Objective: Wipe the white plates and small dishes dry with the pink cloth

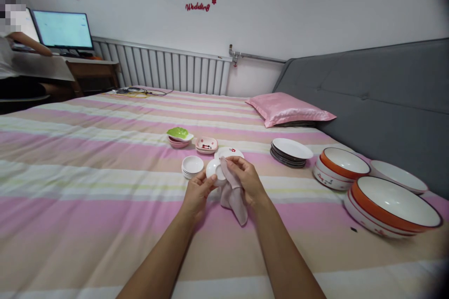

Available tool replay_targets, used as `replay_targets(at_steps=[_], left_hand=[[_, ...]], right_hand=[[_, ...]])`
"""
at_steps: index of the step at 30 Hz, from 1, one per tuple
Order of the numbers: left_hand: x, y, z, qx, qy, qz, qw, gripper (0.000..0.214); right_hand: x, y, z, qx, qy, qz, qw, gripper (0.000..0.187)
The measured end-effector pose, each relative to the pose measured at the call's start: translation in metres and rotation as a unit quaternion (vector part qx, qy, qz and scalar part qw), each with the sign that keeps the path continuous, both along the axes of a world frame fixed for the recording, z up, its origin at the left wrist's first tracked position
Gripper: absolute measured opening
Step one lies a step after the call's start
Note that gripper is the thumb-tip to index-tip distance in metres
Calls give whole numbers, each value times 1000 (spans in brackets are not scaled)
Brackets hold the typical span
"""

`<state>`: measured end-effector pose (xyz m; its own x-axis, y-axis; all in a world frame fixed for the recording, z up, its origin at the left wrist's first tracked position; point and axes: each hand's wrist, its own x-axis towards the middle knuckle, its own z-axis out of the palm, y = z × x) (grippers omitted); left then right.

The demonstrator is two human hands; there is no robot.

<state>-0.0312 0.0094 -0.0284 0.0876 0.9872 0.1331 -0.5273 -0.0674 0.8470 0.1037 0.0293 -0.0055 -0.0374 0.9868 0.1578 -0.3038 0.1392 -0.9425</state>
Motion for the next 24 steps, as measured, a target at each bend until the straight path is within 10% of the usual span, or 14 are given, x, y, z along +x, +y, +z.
replay_targets(at_steps=[24], left_hand=[[-2,-1,0,-19,-13,-36,999,26]], right_hand=[[-1,-4,4,-41,-18,36,998,47]])
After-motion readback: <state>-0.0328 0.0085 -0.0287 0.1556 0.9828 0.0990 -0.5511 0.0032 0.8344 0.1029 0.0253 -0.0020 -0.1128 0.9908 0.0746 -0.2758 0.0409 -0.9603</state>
